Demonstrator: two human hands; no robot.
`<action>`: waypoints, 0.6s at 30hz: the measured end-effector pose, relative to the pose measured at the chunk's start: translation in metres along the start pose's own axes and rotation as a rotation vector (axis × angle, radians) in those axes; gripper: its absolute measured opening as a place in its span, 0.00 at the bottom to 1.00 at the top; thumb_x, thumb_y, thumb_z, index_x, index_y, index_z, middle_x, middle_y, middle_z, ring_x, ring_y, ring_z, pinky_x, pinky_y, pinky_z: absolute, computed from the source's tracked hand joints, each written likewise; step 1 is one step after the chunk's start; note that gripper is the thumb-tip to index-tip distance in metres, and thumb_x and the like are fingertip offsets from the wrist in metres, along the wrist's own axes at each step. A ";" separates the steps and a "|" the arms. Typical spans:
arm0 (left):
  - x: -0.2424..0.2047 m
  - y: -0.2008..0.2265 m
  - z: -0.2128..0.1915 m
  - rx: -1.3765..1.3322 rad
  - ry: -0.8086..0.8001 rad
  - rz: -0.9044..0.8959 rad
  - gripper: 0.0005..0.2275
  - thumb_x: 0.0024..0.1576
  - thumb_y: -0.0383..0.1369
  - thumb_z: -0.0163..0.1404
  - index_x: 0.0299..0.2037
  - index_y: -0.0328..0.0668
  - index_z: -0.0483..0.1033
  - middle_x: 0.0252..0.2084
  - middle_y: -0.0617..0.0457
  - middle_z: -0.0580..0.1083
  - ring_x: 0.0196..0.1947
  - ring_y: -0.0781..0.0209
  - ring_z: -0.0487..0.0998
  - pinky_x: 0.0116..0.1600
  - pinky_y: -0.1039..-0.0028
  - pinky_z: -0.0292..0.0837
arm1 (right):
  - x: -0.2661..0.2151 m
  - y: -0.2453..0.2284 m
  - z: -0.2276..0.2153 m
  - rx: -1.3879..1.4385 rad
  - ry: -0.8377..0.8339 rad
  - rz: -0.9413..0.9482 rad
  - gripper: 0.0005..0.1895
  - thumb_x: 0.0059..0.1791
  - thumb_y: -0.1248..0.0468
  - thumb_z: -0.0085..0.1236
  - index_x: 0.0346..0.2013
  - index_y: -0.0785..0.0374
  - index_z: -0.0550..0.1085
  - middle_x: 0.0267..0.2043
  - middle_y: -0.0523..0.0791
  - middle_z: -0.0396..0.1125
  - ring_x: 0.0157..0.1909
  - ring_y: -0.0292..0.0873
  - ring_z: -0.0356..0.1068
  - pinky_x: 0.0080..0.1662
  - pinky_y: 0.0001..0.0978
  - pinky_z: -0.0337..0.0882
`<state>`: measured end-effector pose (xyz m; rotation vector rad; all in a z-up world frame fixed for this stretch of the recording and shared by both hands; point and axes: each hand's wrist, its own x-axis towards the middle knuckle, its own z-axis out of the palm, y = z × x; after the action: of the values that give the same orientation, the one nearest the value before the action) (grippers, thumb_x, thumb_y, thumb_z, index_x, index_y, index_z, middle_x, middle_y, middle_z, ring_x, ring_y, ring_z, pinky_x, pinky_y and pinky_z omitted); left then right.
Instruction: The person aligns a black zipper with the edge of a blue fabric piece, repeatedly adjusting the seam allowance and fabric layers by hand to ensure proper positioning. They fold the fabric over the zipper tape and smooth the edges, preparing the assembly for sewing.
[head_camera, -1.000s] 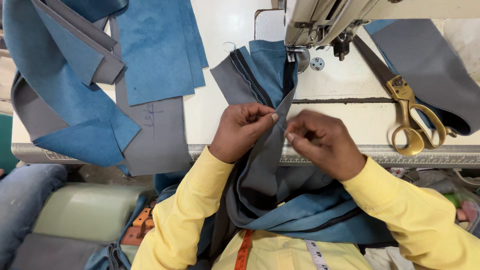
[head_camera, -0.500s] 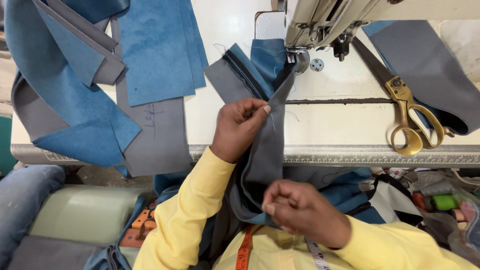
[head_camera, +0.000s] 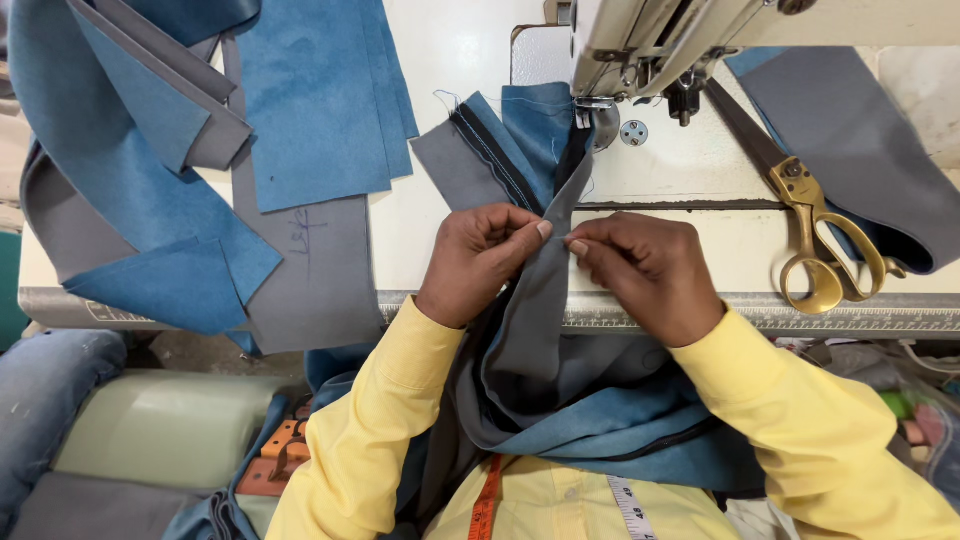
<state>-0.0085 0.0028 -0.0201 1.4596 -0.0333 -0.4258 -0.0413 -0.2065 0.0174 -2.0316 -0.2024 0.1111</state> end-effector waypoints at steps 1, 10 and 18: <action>0.001 0.000 0.000 -0.003 -0.002 -0.007 0.06 0.61 0.29 0.56 0.38 0.32 0.82 0.25 0.62 0.74 0.23 0.79 0.67 0.28 0.84 0.62 | 0.001 0.003 -0.002 0.136 -0.027 0.103 0.07 0.52 0.70 0.60 0.44 0.68 0.81 0.30 0.42 0.73 0.28 0.31 0.67 0.32 0.23 0.69; 0.002 -0.001 -0.005 -0.059 -0.082 -0.019 0.08 0.63 0.31 0.52 0.42 0.33 0.81 0.27 0.61 0.74 0.24 0.77 0.71 0.30 0.84 0.67 | 0.003 0.024 0.019 0.593 -0.025 0.083 0.04 0.54 0.71 0.56 0.41 0.68 0.78 0.48 0.46 0.75 0.28 0.29 0.64 0.32 0.20 0.66; 0.022 0.008 -0.006 0.098 -0.068 -0.176 0.15 0.60 0.38 0.56 0.28 0.33 0.80 0.19 0.56 0.73 0.15 0.72 0.70 0.21 0.80 0.64 | -0.007 0.052 0.034 0.793 0.005 0.212 0.04 0.56 0.70 0.54 0.42 0.66 0.77 0.43 0.45 0.75 0.29 0.30 0.63 0.32 0.19 0.63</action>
<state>0.0158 0.0020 -0.0181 1.5498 0.0202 -0.6242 -0.0492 -0.2011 -0.0442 -1.2558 0.0628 0.2718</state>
